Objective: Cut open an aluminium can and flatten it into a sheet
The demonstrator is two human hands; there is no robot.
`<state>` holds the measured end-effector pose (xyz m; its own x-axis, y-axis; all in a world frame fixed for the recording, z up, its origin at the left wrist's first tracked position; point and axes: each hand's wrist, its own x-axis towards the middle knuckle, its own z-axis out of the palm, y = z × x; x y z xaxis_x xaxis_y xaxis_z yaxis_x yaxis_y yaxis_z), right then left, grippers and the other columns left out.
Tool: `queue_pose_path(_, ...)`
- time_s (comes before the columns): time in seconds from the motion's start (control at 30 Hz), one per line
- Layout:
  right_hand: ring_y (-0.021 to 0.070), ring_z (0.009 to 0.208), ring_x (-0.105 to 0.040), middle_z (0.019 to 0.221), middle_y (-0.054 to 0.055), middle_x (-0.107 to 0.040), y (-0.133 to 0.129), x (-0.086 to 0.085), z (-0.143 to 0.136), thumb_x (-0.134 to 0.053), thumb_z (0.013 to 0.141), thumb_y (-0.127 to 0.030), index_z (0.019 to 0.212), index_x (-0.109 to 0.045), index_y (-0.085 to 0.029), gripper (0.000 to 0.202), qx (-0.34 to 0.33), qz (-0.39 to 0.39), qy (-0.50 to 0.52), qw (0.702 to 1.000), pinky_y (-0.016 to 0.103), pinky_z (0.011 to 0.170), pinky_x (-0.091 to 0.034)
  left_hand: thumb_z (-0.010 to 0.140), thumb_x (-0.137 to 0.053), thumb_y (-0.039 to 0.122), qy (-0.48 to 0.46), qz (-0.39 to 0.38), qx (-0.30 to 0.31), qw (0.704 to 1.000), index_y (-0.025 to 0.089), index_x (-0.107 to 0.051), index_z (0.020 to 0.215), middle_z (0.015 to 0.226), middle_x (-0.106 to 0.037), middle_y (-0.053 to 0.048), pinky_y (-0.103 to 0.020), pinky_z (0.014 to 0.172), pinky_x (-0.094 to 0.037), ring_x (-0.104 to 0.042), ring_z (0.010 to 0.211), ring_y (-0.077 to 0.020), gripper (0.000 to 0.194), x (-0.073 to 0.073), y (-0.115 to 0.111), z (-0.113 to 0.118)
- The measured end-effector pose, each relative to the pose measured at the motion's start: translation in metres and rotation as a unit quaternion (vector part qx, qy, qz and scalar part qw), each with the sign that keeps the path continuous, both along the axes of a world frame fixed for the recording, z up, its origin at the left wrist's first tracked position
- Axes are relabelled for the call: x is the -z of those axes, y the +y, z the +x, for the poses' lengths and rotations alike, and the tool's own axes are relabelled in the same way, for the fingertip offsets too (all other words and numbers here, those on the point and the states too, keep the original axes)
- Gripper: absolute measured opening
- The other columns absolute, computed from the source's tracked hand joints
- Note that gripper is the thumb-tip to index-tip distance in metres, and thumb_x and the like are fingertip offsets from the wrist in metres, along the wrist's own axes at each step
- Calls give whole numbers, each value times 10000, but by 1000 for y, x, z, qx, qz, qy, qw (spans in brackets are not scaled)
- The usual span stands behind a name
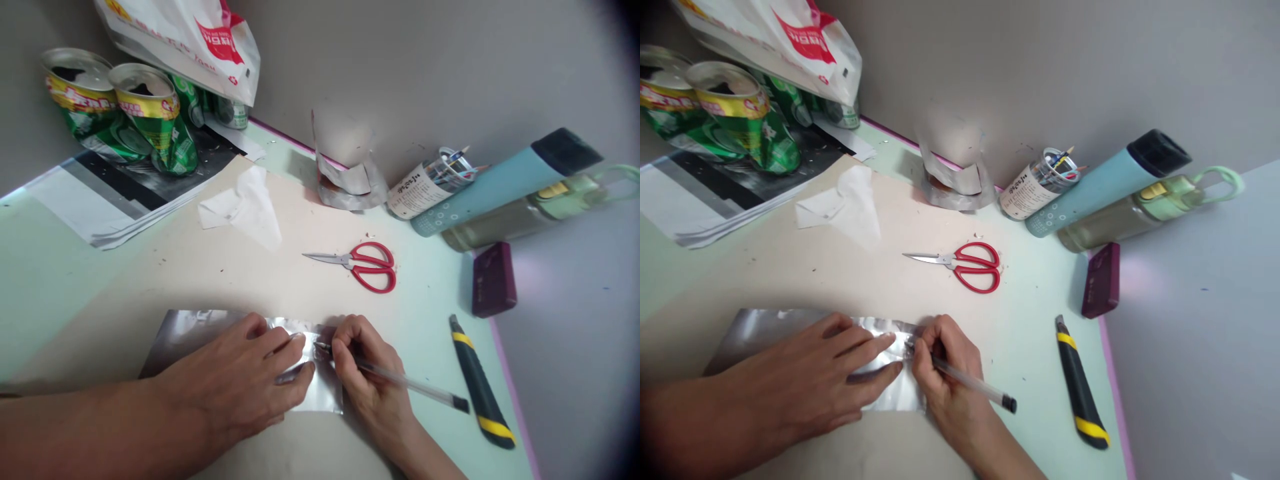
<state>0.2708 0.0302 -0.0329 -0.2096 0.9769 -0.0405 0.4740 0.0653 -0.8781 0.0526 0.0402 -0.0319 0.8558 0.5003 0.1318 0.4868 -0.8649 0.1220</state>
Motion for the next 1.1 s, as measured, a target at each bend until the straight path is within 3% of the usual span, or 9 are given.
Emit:
queue_pose_path(0.3, 108, 584, -395, 680, -51, -461, -1, -2, 0, -517, 984, -249, 772, -458, -222, 222, -9, 2, -5, 1000, 232, 526, -327, 904, -680, 433, 7, 3, -5, 1000, 227, -583, 1261, 1207, -657, -45, -411, 681, -351, -573, 965, -234, 423, -2, -1, -1)
queue_pose_path(0.63, 115, 606, -394, 701, -47, -452, 0, -3, 4, -492, 1000, -251, 781, -445, -224, 226, -28, -16, -2, 999, 244, 545, -327, 907, -665, 455, -12, 4, -2, 1000, 243, -571, 1260, 1215, -644, -40, -402, 695, -330, -542, 942, -228, 422, 8, -2, -3)
queue_pose_path(1.1, 122, 604, -412, 707, -31, -469, -1, -1, 5, -510, 993, -253, 780, -460, -220, 220, -34, 1, -10, 999, 259, 543, -335, 924, -647, 403, -8, 4, -2, 1000, 235, -586, 1239, 1208, -656, -50, -394, 681, -319, -551, 926, -229, 362, 3, -1, -1)
